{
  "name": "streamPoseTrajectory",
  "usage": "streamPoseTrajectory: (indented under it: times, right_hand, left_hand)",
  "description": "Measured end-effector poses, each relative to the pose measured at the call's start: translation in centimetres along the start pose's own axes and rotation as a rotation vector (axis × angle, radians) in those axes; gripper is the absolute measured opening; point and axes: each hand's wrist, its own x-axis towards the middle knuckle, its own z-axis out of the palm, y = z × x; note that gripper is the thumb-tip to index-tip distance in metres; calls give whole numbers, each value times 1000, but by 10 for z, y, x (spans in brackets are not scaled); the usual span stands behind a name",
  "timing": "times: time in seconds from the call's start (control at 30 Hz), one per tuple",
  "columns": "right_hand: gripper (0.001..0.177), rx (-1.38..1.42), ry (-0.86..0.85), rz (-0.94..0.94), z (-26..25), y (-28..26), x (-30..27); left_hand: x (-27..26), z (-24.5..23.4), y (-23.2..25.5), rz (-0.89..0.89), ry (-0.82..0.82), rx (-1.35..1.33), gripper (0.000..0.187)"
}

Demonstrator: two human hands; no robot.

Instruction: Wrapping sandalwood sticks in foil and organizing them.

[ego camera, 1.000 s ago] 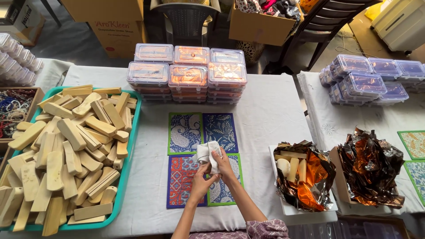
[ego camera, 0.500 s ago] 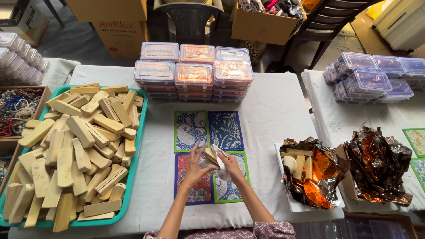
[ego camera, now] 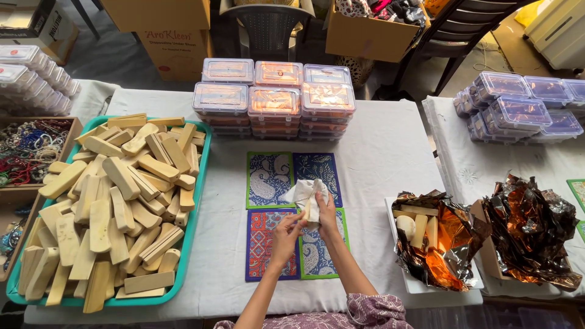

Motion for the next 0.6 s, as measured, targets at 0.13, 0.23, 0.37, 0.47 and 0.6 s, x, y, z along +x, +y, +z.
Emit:
streamPoseTrajectory:
  times: [0.13, 0.23, 0.37, 0.47, 0.6]
  right_hand:
    - [49, 64, -29, 69, 2, 19, -5]
    - [59, 67, 70, 159, 29, 9, -33]
    - [54, 13, -2, 213, 17, 28, -44]
    - [36, -89, -75, 160, -4, 38, -35]
    - [28, -405, -205, 28, -34, 52, -5]
  left_hand:
    - [-5, 1, -13, 61, -115, 28, 42]
    - [2, -4, -18, 160, 228, 274, 66]
    - [11, -11, -35, 240, 315, 395, 97]
    - [15, -22, -33, 257, 173, 395, 98]
    - [32, -31, -18, 165, 33, 274, 78]
